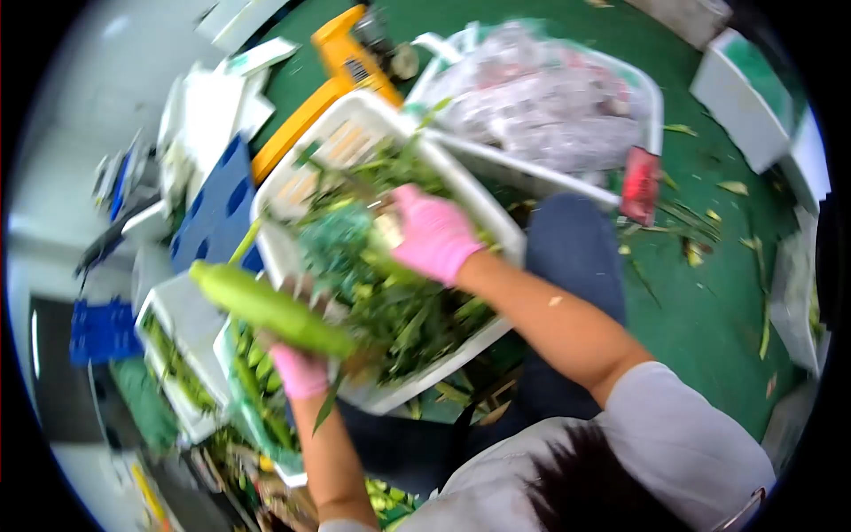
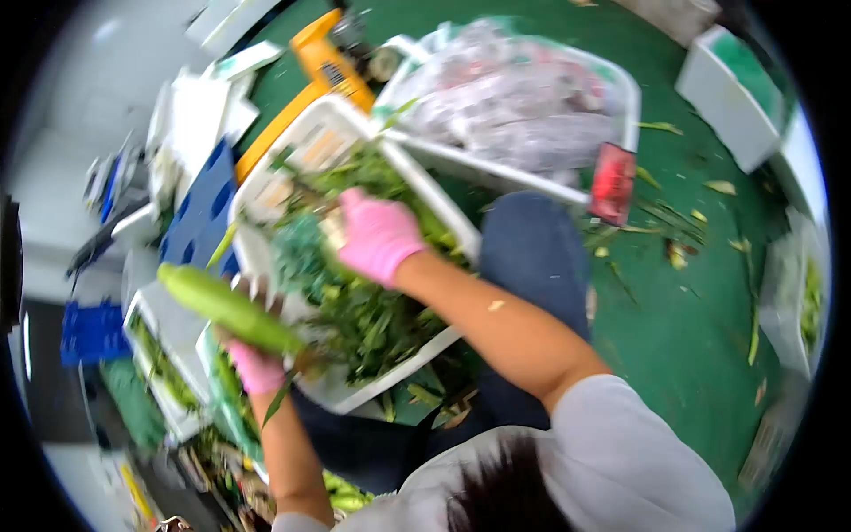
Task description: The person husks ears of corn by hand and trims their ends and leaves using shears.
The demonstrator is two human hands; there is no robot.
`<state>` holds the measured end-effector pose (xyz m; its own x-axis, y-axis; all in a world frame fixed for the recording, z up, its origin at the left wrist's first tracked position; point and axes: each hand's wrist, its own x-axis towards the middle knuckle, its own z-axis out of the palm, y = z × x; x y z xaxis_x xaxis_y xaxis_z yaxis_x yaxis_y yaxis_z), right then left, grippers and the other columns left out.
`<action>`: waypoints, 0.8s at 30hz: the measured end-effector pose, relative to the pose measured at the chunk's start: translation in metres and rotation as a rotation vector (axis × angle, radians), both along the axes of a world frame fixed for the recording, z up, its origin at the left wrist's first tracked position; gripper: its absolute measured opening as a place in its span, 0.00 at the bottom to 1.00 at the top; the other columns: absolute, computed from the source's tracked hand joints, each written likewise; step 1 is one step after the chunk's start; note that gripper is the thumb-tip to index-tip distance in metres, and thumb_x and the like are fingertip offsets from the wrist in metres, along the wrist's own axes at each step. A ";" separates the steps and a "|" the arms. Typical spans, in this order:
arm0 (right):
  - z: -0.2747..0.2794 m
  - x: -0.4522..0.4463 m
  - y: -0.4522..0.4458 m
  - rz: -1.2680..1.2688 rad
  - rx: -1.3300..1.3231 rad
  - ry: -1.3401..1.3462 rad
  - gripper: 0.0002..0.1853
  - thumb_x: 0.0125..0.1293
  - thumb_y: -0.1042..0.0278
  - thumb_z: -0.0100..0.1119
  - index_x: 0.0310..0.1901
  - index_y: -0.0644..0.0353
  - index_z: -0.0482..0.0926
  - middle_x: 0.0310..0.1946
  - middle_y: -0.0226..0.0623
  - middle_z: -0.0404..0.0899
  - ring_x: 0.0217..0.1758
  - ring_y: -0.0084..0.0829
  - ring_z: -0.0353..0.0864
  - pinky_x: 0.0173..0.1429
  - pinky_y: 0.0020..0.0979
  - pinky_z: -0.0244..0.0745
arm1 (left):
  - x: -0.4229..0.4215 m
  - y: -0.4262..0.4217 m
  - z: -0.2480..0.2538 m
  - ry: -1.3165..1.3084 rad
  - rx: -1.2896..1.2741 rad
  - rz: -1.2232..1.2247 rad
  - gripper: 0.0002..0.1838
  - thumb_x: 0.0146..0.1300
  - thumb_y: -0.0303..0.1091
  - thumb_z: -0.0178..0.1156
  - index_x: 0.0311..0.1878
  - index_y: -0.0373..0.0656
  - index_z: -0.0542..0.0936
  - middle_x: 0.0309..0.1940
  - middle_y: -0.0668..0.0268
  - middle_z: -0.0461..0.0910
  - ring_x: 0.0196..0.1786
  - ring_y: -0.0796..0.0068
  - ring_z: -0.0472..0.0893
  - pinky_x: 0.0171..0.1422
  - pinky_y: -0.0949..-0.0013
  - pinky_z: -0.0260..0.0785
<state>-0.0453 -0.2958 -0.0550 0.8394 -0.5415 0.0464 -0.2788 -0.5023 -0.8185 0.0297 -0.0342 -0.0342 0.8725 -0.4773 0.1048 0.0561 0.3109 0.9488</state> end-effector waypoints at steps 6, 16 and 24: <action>0.007 -0.011 0.010 -0.071 -0.222 -0.332 0.25 0.59 0.59 0.71 0.54 0.63 0.75 0.49 0.48 0.78 0.52 0.47 0.81 0.58 0.44 0.77 | -0.007 0.022 -0.007 -0.070 0.085 0.049 0.40 0.60 0.39 0.76 0.73 0.48 0.66 0.72 0.59 0.68 0.72 0.55 0.73 0.69 0.49 0.73; -0.007 -0.055 0.112 0.748 1.221 0.161 0.33 0.67 0.58 0.70 0.66 0.65 0.66 0.43 0.32 0.77 0.39 0.21 0.77 0.43 0.25 0.75 | -0.055 0.010 -0.001 -0.206 -0.065 0.489 0.42 0.65 0.42 0.71 0.76 0.41 0.61 0.72 0.55 0.68 0.71 0.55 0.72 0.74 0.47 0.68; -0.017 -0.041 0.094 0.643 0.895 -0.002 0.25 0.60 0.57 0.76 0.49 0.66 0.76 0.35 0.34 0.80 0.38 0.25 0.77 0.47 0.30 0.77 | -0.092 -0.004 -0.023 0.213 -0.266 0.494 0.30 0.73 0.49 0.61 0.70 0.40 0.70 0.67 0.59 0.74 0.69 0.64 0.75 0.76 0.56 0.68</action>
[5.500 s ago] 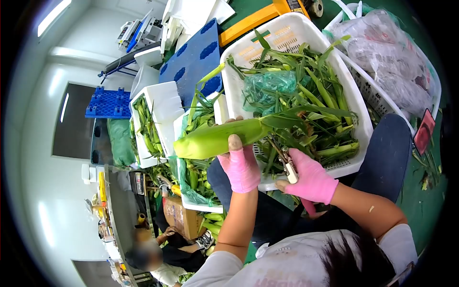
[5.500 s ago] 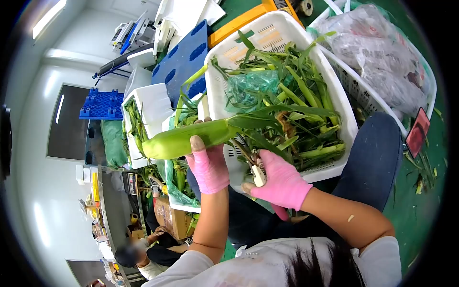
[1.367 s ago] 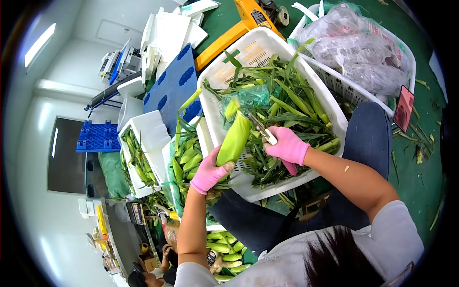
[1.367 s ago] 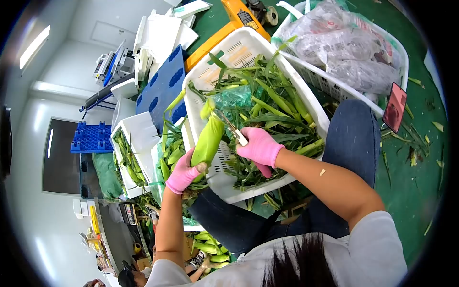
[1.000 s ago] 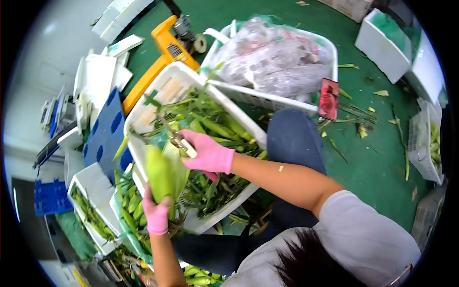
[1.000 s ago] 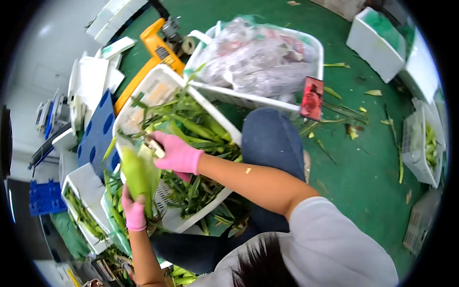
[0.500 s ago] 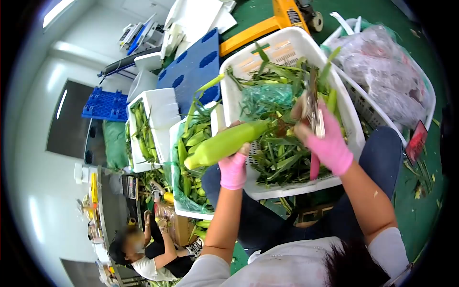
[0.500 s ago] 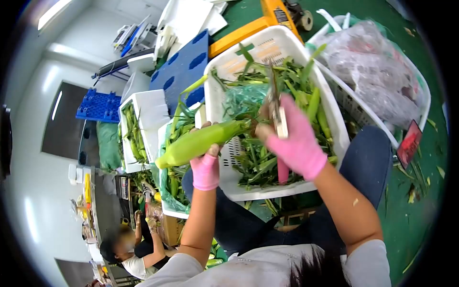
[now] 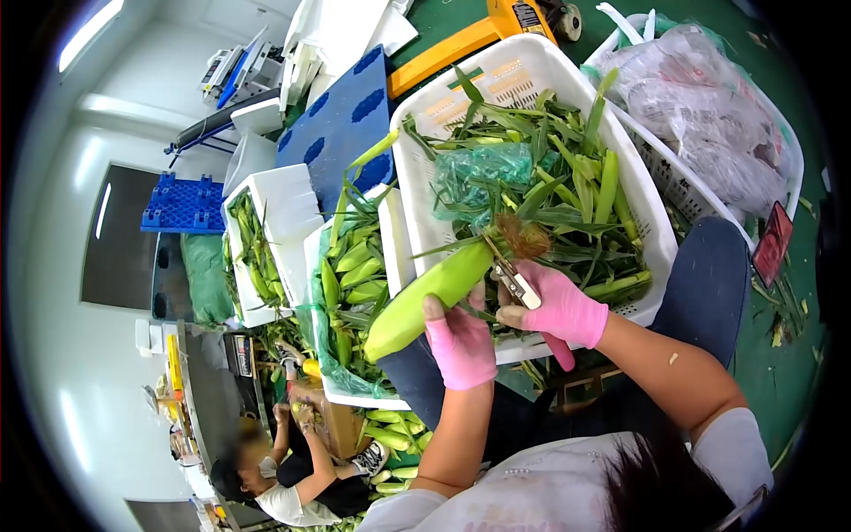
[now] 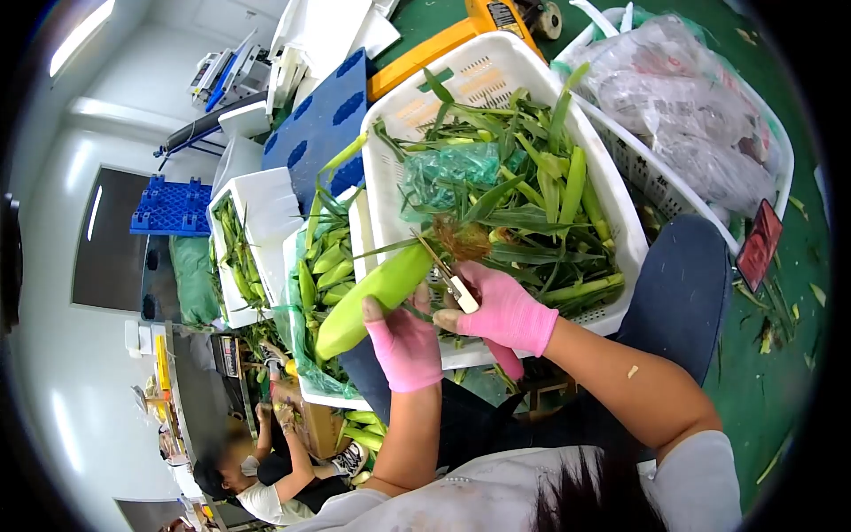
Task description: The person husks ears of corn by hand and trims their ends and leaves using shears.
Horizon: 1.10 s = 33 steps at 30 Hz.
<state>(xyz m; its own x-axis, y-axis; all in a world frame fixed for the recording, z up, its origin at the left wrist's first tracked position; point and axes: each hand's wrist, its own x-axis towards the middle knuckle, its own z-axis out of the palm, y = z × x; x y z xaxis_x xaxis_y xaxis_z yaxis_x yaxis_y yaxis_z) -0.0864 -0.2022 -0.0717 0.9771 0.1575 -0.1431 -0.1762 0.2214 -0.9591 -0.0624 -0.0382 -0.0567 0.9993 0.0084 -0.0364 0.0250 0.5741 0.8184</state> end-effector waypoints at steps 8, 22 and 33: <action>0.035 -0.008 0.000 0.174 0.320 0.182 0.11 0.71 0.65 0.64 0.44 0.64 0.76 0.29 0.32 0.80 0.25 0.24 0.80 0.30 0.26 0.75 | 0.034 0.039 0.000 0.232 -0.412 0.000 0.29 0.73 0.47 0.63 0.67 0.36 0.72 0.65 0.62 0.76 0.67 0.66 0.75 0.72 0.61 0.73; -0.012 -0.007 0.011 -0.147 0.525 0.231 0.22 0.66 0.55 0.69 0.52 0.60 0.74 0.33 0.38 0.81 0.37 0.36 0.86 0.36 0.39 0.84 | 0.004 0.202 0.009 0.046 -0.403 0.317 0.34 0.69 0.63 0.59 0.64 0.44 0.73 0.59 0.59 0.79 0.63 0.57 0.75 0.72 0.44 0.65; -0.001 -0.005 0.013 0.091 0.699 0.432 0.18 0.72 0.50 0.55 0.55 0.51 0.78 0.60 0.37 0.78 0.66 0.37 0.73 0.62 0.54 0.75 | -0.197 0.592 -0.226 0.883 -0.364 1.137 0.12 0.72 0.44 0.57 0.47 0.46 0.79 0.45 0.64 0.83 0.45 0.58 0.83 0.54 0.48 0.81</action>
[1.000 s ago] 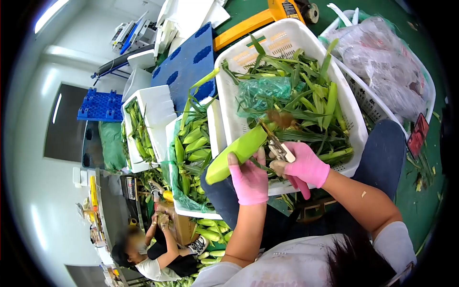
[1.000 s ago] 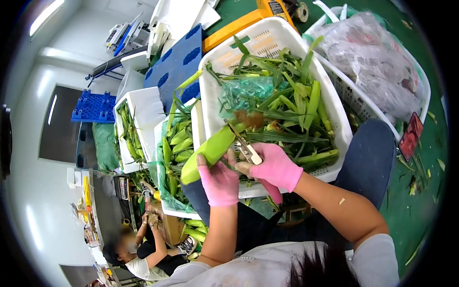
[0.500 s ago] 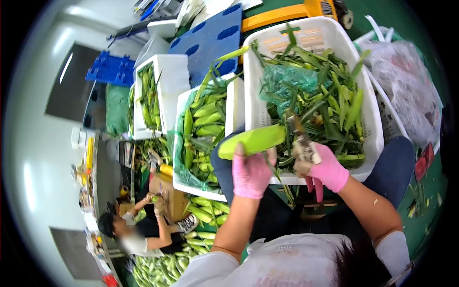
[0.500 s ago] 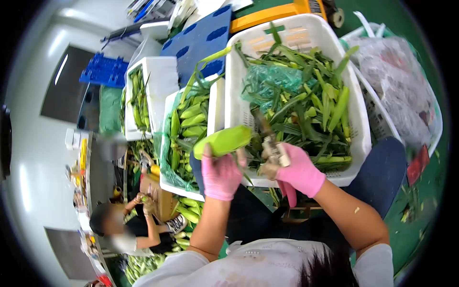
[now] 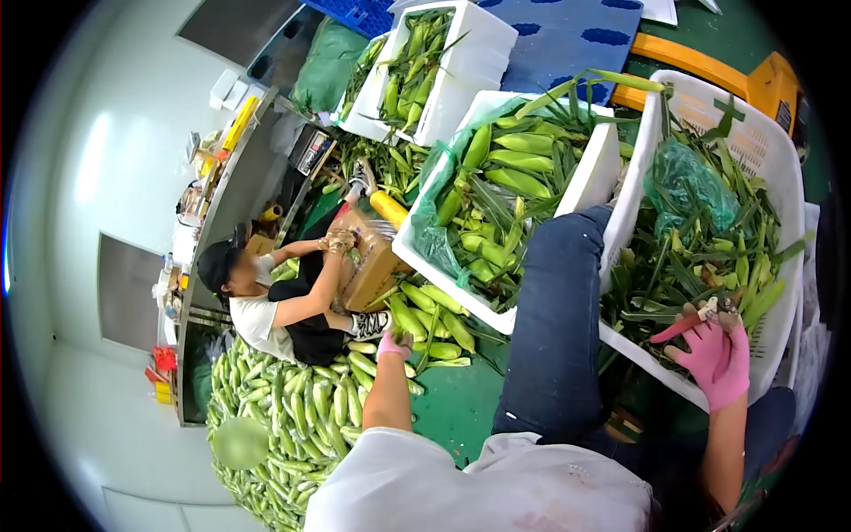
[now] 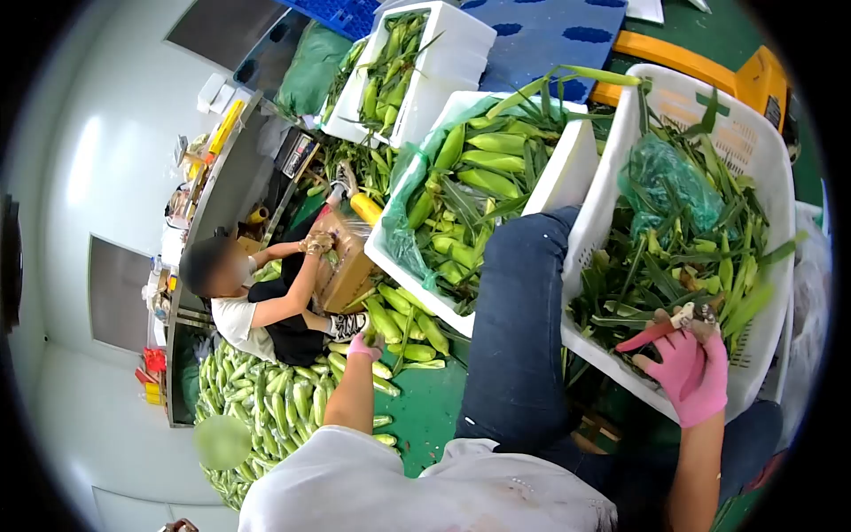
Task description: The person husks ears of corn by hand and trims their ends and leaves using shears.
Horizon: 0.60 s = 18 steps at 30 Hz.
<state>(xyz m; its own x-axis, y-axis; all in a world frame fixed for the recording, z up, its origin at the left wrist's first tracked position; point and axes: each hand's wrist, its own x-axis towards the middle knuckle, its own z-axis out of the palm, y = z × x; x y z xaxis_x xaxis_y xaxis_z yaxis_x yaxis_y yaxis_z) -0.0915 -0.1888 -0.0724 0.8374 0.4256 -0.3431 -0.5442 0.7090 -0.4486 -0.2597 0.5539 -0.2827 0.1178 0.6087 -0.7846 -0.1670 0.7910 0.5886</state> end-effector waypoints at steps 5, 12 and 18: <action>-0.007 0.011 0.001 0.009 0.043 -0.060 0.24 0.70 0.56 0.53 0.64 0.56 0.76 0.68 0.42 0.74 0.74 0.42 0.67 0.67 0.60 0.69 | 0.142 -0.040 0.060 -0.645 0.931 -0.634 0.23 0.76 0.34 0.50 0.71 0.41 0.66 0.56 0.56 0.80 0.61 0.56 0.77 0.70 0.49 0.71; -0.030 0.025 0.003 -0.087 0.074 0.000 0.32 0.66 0.59 0.55 0.69 0.65 0.71 0.67 0.48 0.76 0.73 0.45 0.73 0.71 0.59 0.73 | 0.382 -0.152 0.081 -0.082 1.313 -1.194 0.20 0.74 0.42 0.58 0.58 0.35 0.82 0.52 0.61 0.86 0.52 0.71 0.82 0.61 0.70 0.72; -0.039 0.030 -0.006 -0.199 -0.067 0.026 0.30 0.66 0.58 0.55 0.68 0.62 0.72 0.65 0.43 0.78 0.69 0.42 0.75 0.66 0.48 0.75 | 0.485 -0.092 0.019 0.659 1.280 -1.090 0.31 0.71 0.52 0.58 0.68 0.40 0.76 0.65 0.47 0.79 0.64 0.49 0.80 0.68 0.55 0.71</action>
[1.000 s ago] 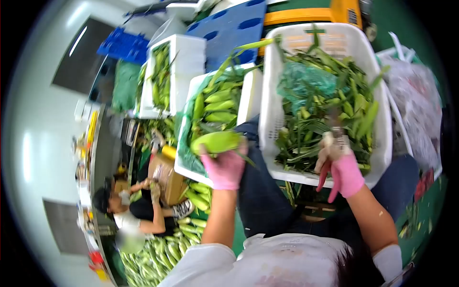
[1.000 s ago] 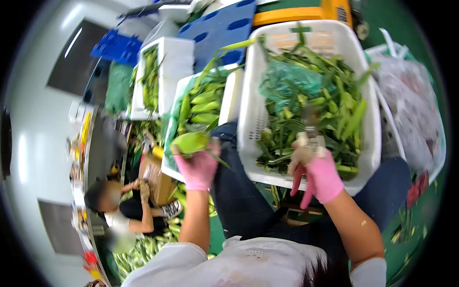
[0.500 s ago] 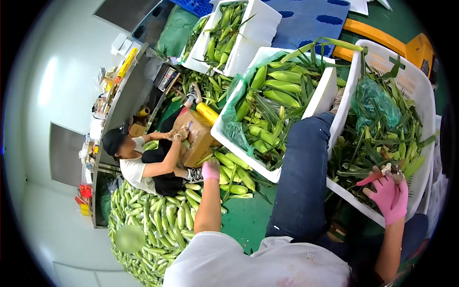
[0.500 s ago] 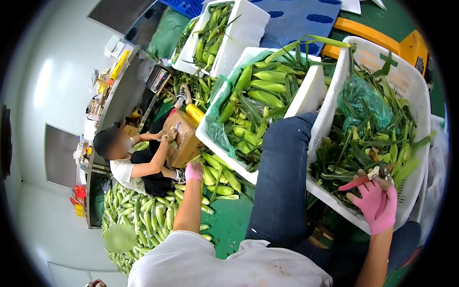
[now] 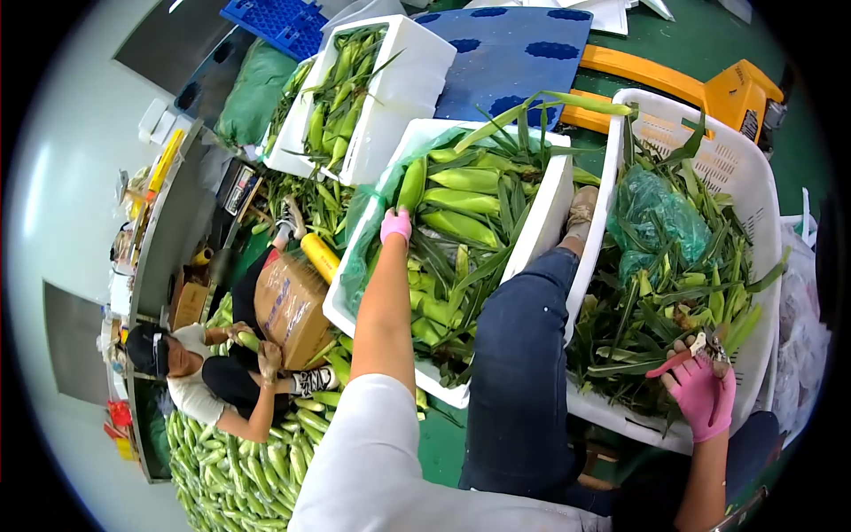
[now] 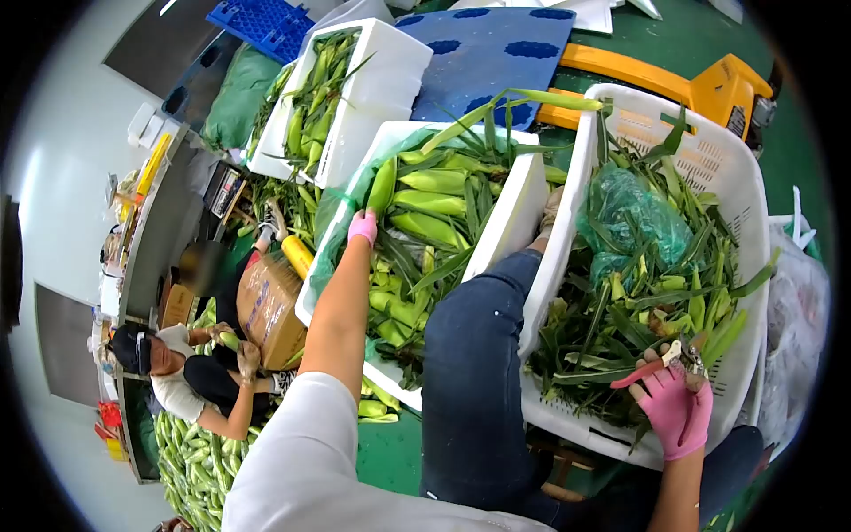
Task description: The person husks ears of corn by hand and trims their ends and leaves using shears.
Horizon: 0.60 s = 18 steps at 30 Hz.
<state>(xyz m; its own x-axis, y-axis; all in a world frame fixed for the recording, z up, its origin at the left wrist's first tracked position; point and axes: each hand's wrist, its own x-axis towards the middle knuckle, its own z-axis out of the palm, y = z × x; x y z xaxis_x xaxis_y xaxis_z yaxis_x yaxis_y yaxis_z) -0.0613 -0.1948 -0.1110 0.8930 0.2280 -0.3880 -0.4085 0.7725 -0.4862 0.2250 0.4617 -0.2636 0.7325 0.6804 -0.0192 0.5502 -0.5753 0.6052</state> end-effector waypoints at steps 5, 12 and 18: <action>-0.007 0.001 -0.002 -0.008 -0.016 0.093 0.30 0.67 0.57 0.51 0.69 0.63 0.71 0.64 0.46 0.78 0.68 0.45 0.76 0.68 0.46 0.75 | 0.014 -0.055 0.023 0.078 -0.736 0.026 0.42 0.68 0.63 0.60 0.68 0.31 0.73 0.57 0.52 0.82 0.54 0.55 0.82 0.60 0.57 0.75; 0.012 -0.008 -0.002 0.045 0.016 -0.026 0.32 0.64 0.63 0.58 0.70 0.63 0.67 0.59 0.46 0.79 0.64 0.48 0.77 0.68 0.45 0.74 | -0.142 -0.204 0.188 -0.427 -1.017 -0.468 0.31 0.73 0.58 0.58 0.63 0.40 0.73 0.49 0.57 0.81 0.44 0.63 0.84 0.47 0.57 0.82; 0.039 -0.016 -0.013 0.041 -0.400 -0.336 0.40 0.58 0.72 0.63 0.74 0.62 0.62 0.56 0.41 0.79 0.61 0.34 0.77 0.65 0.40 0.75 | -0.193 -0.353 0.292 -0.221 -0.942 -1.086 0.36 0.59 0.40 0.73 0.68 0.37 0.69 0.52 0.64 0.78 0.51 0.74 0.79 0.59 0.65 0.74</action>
